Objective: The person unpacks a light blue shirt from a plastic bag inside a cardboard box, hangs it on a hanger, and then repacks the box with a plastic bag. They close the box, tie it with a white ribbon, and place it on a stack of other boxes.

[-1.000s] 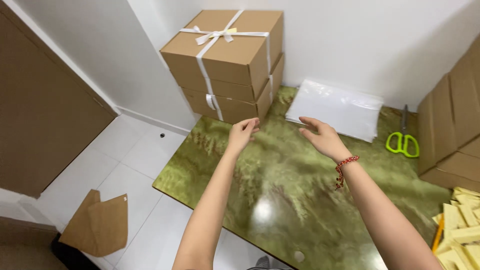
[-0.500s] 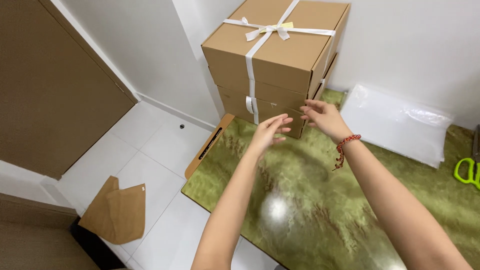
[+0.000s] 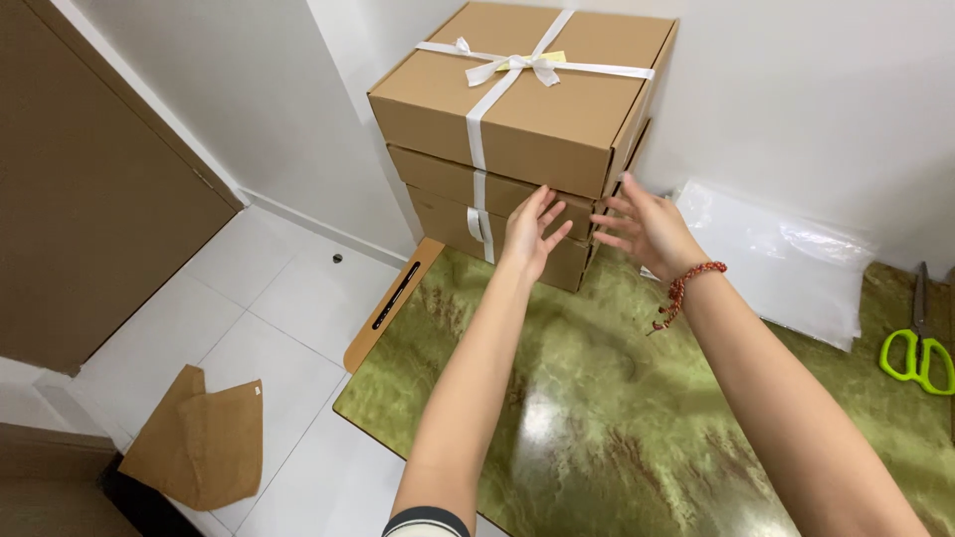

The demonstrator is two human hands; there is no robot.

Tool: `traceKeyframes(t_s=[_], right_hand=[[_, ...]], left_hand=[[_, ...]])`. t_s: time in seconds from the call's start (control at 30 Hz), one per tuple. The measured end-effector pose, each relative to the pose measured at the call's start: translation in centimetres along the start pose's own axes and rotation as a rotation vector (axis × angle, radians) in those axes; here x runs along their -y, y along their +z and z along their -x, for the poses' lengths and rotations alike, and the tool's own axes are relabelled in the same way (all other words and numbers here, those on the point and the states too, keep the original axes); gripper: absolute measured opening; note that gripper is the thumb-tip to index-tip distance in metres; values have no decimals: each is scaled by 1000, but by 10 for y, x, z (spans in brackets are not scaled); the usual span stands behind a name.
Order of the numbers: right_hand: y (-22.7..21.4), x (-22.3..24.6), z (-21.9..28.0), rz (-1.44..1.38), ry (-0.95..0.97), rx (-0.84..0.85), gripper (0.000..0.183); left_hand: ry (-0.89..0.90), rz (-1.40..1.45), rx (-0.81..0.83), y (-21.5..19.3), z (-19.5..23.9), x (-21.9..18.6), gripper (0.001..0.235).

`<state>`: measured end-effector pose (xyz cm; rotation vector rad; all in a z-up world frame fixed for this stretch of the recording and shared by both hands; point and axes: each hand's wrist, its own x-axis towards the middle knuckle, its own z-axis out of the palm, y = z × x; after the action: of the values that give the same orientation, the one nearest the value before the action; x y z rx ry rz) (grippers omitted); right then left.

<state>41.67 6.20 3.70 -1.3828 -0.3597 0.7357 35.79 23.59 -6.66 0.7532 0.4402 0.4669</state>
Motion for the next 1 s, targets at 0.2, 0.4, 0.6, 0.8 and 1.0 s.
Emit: traceKeyframes(t_s=[0.2,0.4,0.6,0.8,1.0], right_hand=[[40,58,17,-99,59,-19,108],[-27,-46,-103,-151,28,-172,96],[-62,-51,5,-96,-13,-254,75],[-120,-80,100,-96,-73,-315,68],[-173,-121,170,-216,-3,-324,42]], left_hand=[[-22,-86,39,3,6,-5,73],[-24,-186,53,-5,42,-12,71],[42,-29,-174,-98,92,-1,50],[60,118,-153,-156,101,-12,62],[-20,-10,5,-130,151,-40,73]])
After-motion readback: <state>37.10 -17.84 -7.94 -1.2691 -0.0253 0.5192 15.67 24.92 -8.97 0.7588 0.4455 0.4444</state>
